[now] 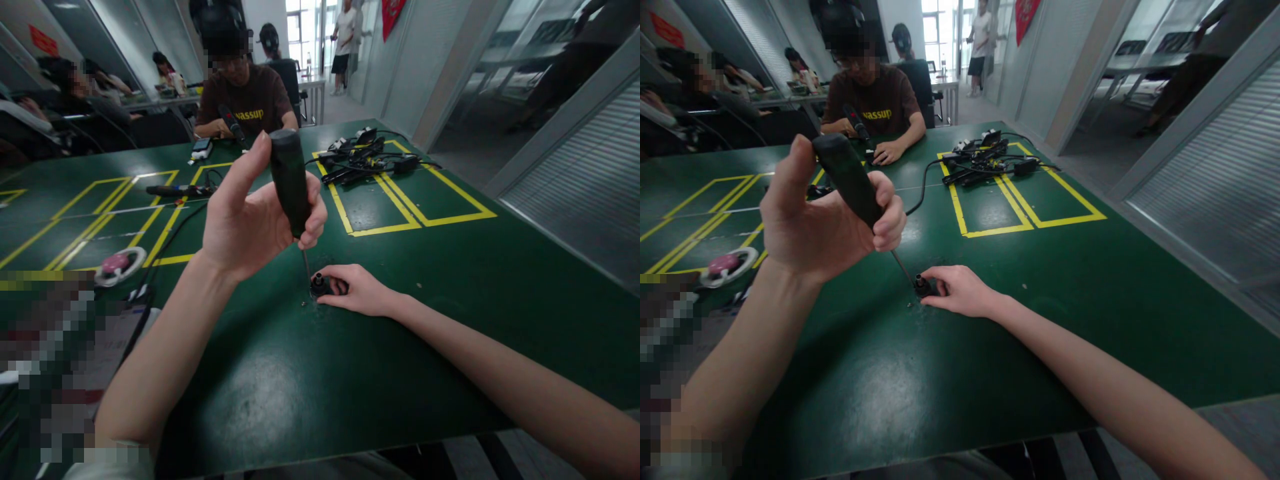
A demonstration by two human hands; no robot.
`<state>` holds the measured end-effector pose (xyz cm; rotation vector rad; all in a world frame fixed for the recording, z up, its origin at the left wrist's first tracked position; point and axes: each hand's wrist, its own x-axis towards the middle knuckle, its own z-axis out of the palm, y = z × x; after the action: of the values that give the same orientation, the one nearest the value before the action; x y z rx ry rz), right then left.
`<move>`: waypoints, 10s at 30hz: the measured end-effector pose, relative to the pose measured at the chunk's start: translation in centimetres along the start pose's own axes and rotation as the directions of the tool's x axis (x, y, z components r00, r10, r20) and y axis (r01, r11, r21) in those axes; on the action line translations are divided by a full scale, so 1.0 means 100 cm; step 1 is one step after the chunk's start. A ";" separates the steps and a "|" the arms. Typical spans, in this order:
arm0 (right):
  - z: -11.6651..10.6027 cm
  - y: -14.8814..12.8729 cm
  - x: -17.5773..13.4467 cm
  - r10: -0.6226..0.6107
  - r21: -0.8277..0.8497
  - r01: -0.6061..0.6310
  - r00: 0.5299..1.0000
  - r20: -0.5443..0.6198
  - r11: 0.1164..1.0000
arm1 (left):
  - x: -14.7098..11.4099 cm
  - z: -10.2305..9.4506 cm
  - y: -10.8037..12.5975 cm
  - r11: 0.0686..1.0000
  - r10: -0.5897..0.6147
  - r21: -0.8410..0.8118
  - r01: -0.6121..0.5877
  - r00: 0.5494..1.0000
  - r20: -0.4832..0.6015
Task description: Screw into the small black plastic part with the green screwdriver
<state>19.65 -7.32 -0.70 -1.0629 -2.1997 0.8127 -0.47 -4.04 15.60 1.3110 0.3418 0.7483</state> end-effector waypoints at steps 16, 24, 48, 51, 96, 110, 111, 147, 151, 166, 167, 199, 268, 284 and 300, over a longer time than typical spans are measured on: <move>0.000 0.000 0.001 -0.013 -0.002 0.013 1.000 -0.001 1.000 | 0.000 -0.002 0.002 0.999 -0.044 -0.004 0.044 0.999 0.006; 0.000 0.000 0.001 -0.014 -0.015 0.014 1.000 0.002 1.000 | -0.001 0.000 0.002 0.999 -0.037 0.004 0.037 0.999 -0.006; 0.000 0.001 0.000 -0.033 0.000 0.033 0.999 -0.008 0.999 | -0.001 -0.001 0.002 0.998 -0.056 -0.039 0.056 0.998 -0.017; 0.000 0.001 0.000 -0.030 0.002 0.030 0.999 -0.012 1.000 | -0.001 -0.002 0.002 0.998 -0.044 -0.037 0.043 0.999 -0.032; -0.001 0.001 0.000 -0.017 -0.016 0.017 1.000 -0.003 1.000 | 0.000 0.001 0.003 0.997 -0.059 -0.054 0.058 0.998 -0.018; -0.001 -0.001 0.000 -0.027 -0.007 0.027 1.000 0.000 1.000 | -0.001 -0.003 0.000 0.999 -0.042 -0.019 0.042 0.999 0.007; -0.001 -0.001 0.000 -0.024 -0.007 0.024 1.000 -0.002 1.000 | -0.001 -0.003 0.001 0.999 -0.044 -0.015 0.045 0.999 0.014; 0.000 0.001 0.000 -0.025 0.002 0.025 1.000 -0.006 1.000 | -0.001 0.000 0.002 0.997 -0.068 -0.049 0.067 0.998 -0.017; 0.000 0.001 0.000 -0.027 0.000 0.027 1.000 -0.007 1.000 | -0.001 0.001 0.001 0.997 -0.052 -0.050 0.050 0.998 -0.041; -0.001 0.001 0.000 -0.028 0.004 0.028 1.000 -0.004 1.000 | -0.002 -0.004 0.001 0.995 -0.071 -0.068 0.071 0.997 0.003; 0.000 0.001 0.000 -0.029 0.004 0.029 1.000 -0.003 1.000 | -0.002 -0.004 0.001 0.995 -0.074 -0.073 0.074 0.997 -0.002; 0.000 0.000 0.000 -0.025 -0.005 0.025 1.000 -0.005 1.000 | -0.002 -0.002 -0.003 1.000 -0.014 0.009 0.014 1.000 -0.003; -0.001 0.001 0.000 -0.029 -0.011 0.029 1.000 -0.002 1.000 | -0.001 -0.007 -0.002 0.998 -0.049 -0.048 0.051 0.998 0.048; -0.001 0.002 -0.001 -0.024 -0.004 0.024 1.000 -0.005 1.000 | -0.002 -0.007 -0.003 0.998 -0.042 -0.035 0.045 0.996 0.074; 0.000 0.002 0.000 -0.020 -0.016 0.020 1.000 -0.007 1.000 | -0.003 -0.003 -0.001 0.995 -0.076 -0.056 0.077 0.997 0.026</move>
<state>19.75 -7.26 -0.82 -1.0488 -2.2110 0.7828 -0.88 -3.99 15.39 1.2449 0.3477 0.6731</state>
